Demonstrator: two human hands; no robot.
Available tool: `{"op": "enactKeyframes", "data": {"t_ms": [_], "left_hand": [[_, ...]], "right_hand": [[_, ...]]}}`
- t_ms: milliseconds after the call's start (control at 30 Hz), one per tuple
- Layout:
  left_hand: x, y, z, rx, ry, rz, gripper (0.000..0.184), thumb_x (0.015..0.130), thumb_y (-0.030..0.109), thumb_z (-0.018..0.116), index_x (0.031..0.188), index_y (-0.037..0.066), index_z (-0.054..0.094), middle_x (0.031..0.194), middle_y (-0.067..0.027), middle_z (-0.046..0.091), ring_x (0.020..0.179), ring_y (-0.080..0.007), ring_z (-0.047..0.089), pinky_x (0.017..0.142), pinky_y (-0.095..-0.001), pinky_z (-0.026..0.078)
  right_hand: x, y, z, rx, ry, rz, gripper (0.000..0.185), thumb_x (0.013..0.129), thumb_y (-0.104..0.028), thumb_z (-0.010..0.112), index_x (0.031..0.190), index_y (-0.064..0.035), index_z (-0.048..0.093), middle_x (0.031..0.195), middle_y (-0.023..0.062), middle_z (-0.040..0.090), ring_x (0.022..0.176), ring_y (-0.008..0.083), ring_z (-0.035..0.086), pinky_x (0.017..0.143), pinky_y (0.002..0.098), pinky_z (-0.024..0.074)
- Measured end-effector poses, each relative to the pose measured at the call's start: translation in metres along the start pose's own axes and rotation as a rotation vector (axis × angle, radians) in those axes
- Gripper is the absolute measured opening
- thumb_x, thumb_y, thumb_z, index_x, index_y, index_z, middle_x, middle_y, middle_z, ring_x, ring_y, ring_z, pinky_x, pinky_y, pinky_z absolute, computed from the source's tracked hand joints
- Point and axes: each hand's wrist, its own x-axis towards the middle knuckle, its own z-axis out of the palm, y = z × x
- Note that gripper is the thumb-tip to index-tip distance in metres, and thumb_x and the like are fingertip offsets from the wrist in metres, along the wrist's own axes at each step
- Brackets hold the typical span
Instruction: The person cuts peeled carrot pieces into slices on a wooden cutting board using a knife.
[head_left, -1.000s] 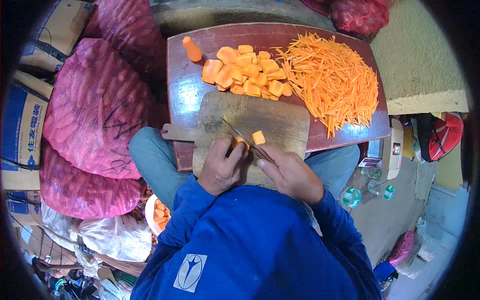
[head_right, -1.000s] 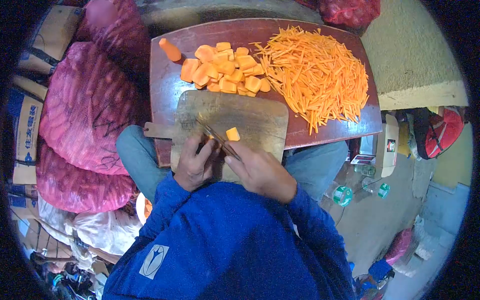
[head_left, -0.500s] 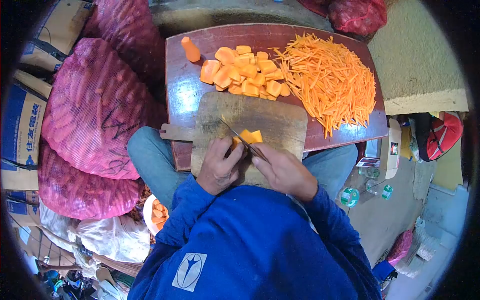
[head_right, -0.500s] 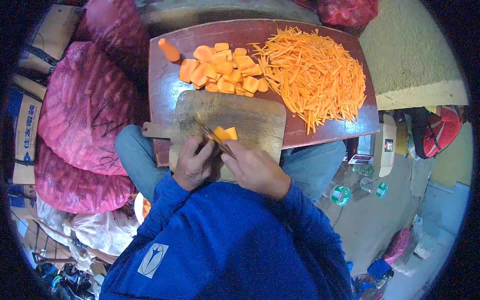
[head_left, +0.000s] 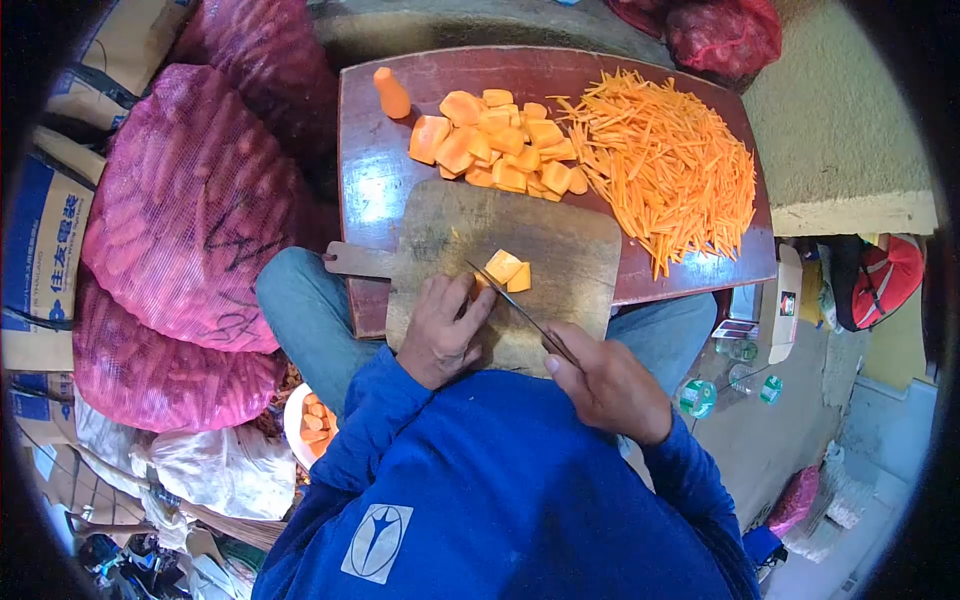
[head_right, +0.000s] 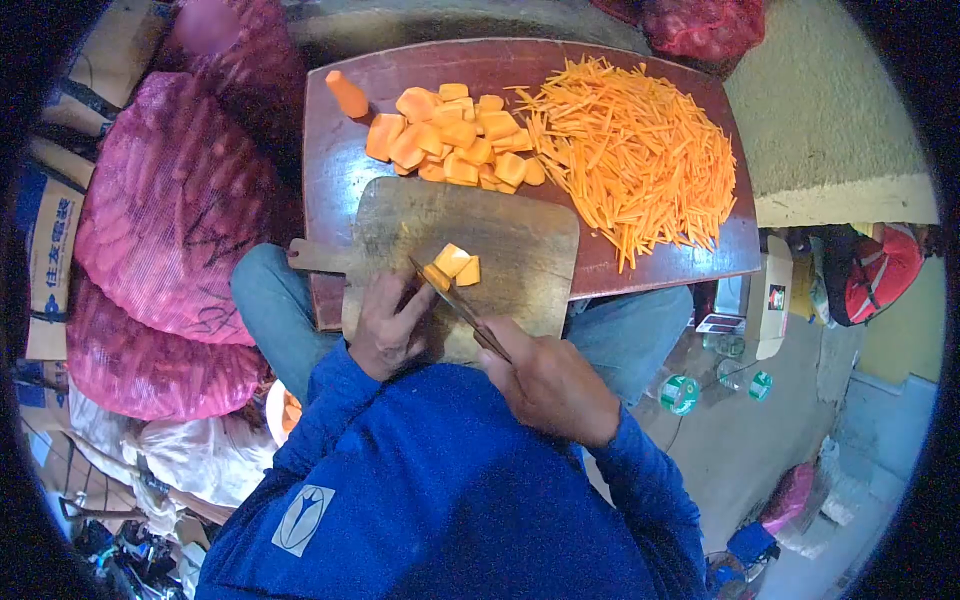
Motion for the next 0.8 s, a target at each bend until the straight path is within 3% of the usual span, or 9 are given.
{"op": "enactKeyframes", "data": {"t_ms": [67,200,367,467,800], "left_hand": [[-0.001,0.002,-0.002,0.001,-0.009,-0.004,0.067,0.059,0.009,0.077,0.124,-0.001,0.065,0.117,-0.0219,0.057,0.1,-0.0413,0.058,0.087,-0.0513,0.049],[-0.001,-0.001,0.007,0.028,0.056,0.007,0.066,0.059,0.008,0.078,0.123,-0.001,0.065,0.117,-0.0221,0.058,0.099,-0.0416,0.059,0.088,-0.0522,0.049],[-0.003,0.001,0.006,0.001,0.11,-0.011,0.065,0.06,0.007,0.078,0.123,-0.001,0.065,0.116,-0.0219,0.058,0.1,-0.0416,0.06,0.089,-0.0524,0.05],[-0.001,0.0,-0.002,0.022,0.053,0.016,0.065,0.059,0.007,0.078,0.123,-0.001,0.065,0.116,-0.0218,0.058,0.101,-0.0414,0.061,0.09,-0.0519,0.05],[0.001,0.001,0.007,0.032,0.143,0.041,0.06,0.062,0.005,0.077,0.12,-0.003,0.067,0.114,-0.0187,0.061,0.099,-0.0378,0.061,0.098,-0.0548,0.049]], "right_hand": [[0.016,0.009,0.016,-0.059,0.1,-0.11,0.035,0.106,-0.022,0.062,0.135,-0.0039,0.055,0.09,0.0287,0.072,0.085,0.0519,0.07,0.072,0.0609,0.0552],[0.057,0.03,0.031,-0.034,0.094,-0.136,0.033,0.106,-0.021,0.062,0.133,-0.0032,0.057,0.091,0.0293,0.072,0.083,0.0528,0.07,0.072,0.0615,0.0552],[0.034,0.013,0.012,0.112,0.159,-0.234,0.029,0.106,-0.021,0.062,0.128,-0.0031,0.06,0.092,0.0291,0.072,0.085,0.0531,0.07,0.072,0.0598,0.0551],[0.006,-0.006,-0.006,0.026,0.049,-0.071,0.03,0.105,-0.022,0.062,0.13,-0.0044,0.058,0.092,0.0281,0.072,0.084,0.0529,0.07,0.072,0.0596,0.055],[0.052,0.022,0.029,-0.066,0.075,-0.114,0.032,0.105,-0.02,0.061,0.133,-0.0053,0.056,0.091,0.0311,0.071,0.082,0.0526,0.07,0.071,0.0606,0.0548]]}}
